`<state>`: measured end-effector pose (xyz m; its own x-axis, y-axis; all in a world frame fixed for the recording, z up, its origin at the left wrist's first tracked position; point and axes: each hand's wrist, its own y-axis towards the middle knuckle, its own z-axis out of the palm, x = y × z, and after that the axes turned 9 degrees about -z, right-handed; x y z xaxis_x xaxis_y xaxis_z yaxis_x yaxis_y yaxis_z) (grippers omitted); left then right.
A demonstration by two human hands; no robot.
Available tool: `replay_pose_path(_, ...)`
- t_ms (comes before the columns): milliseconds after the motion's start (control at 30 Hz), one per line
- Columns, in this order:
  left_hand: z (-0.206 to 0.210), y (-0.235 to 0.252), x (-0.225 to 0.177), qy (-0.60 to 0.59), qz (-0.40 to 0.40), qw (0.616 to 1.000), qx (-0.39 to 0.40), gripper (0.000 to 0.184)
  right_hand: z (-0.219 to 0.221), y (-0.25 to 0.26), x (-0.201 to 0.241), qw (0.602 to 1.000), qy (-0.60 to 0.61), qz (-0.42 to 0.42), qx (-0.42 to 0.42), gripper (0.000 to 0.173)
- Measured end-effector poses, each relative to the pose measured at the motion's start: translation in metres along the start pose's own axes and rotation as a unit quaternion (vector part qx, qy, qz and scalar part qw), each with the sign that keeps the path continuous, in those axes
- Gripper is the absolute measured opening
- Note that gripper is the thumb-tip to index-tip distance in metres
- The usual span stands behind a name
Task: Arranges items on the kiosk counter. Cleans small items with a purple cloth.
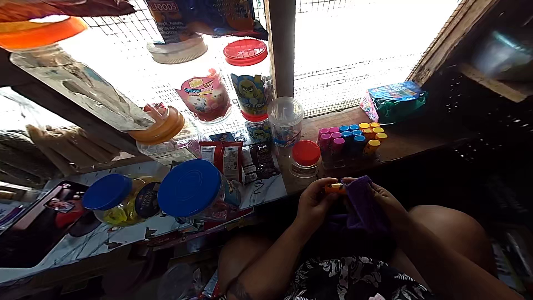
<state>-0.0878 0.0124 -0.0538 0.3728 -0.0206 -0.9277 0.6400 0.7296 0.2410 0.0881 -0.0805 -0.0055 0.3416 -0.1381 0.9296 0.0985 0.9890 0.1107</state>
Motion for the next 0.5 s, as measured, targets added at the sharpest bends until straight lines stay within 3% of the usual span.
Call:
replay_pose_path(233, 0.0007, -0.0013, -0.0018, -0.116, -0.061, 0.991, 0.013, 0.032, 0.0014, -0.0016, 0.002, 0.998, 0.045, 0.015, 0.048, 0.042)
replay_pose_path(500, 0.0008, -0.001, -0.0046, -0.113, -0.105, 0.988, 0.004, 0.034, -0.0023, -0.0024, 0.0002, 0.996, 0.0, 0.001, 0.086, 0.042)
